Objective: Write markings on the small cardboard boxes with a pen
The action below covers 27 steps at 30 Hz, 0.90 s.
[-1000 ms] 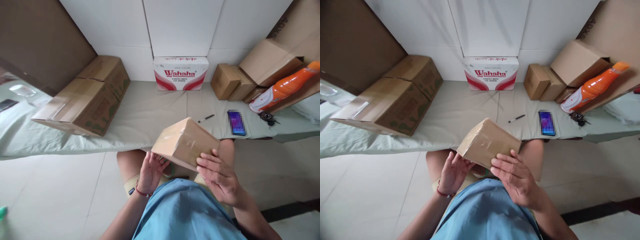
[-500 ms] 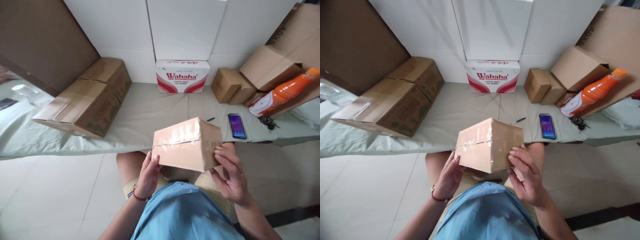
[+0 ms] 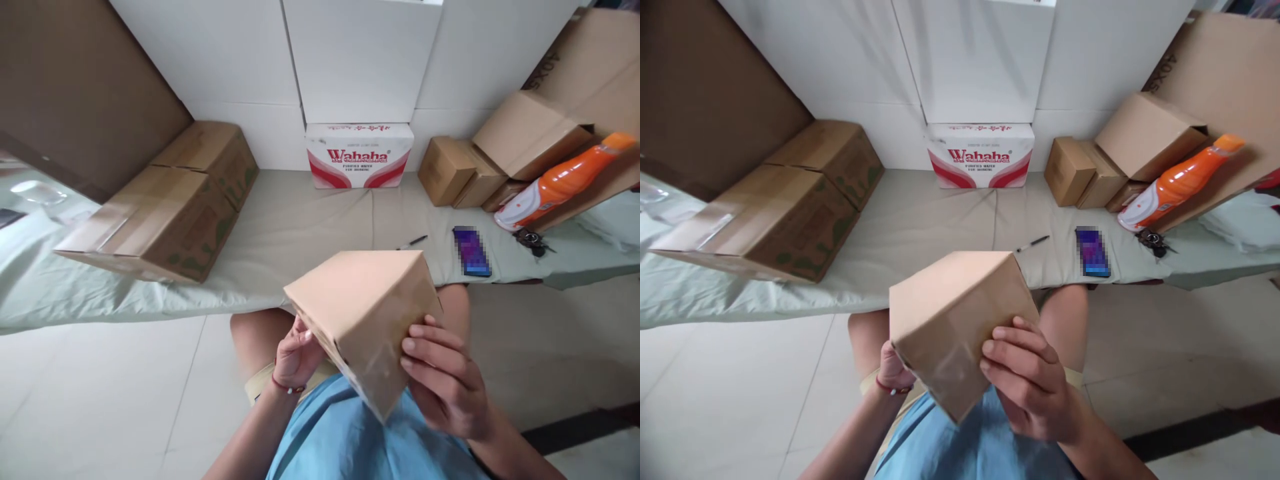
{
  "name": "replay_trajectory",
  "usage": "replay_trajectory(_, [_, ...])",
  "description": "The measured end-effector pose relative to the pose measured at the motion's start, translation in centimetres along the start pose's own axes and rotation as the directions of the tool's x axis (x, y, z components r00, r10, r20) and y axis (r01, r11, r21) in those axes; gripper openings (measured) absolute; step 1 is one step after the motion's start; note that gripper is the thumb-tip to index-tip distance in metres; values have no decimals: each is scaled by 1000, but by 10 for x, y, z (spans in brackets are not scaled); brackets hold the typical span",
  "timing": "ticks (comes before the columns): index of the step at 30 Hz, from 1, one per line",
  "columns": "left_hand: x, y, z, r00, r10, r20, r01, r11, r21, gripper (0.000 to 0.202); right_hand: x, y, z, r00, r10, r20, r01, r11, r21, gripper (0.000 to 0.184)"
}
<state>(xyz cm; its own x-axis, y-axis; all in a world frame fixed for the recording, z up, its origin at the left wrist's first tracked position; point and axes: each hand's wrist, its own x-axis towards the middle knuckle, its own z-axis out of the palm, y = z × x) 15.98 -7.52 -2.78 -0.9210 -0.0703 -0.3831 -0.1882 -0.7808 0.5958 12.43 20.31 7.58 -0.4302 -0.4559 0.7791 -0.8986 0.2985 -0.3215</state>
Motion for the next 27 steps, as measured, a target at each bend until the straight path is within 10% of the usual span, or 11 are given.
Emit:
replay_trajectory(12, [-4, 12, 29, 988, 57, 145, -98, 950, 297, 64, 20, 25, -23, 949, 305, -73, -311, 881, -356, 61])
replay_trajectory(19, [-7, 45, 42, 967, 247, 68, -249, 843, 476, 61, 8, 94, 3, 753, 657, -49, -643, 717, -269, 47])
replay_trajectory(27, [19, 60, 48, 797, 587, -142, -278, 566, 776, 55, 29, 176, 49, 568, 788, 238, -741, 615, -270, 41])
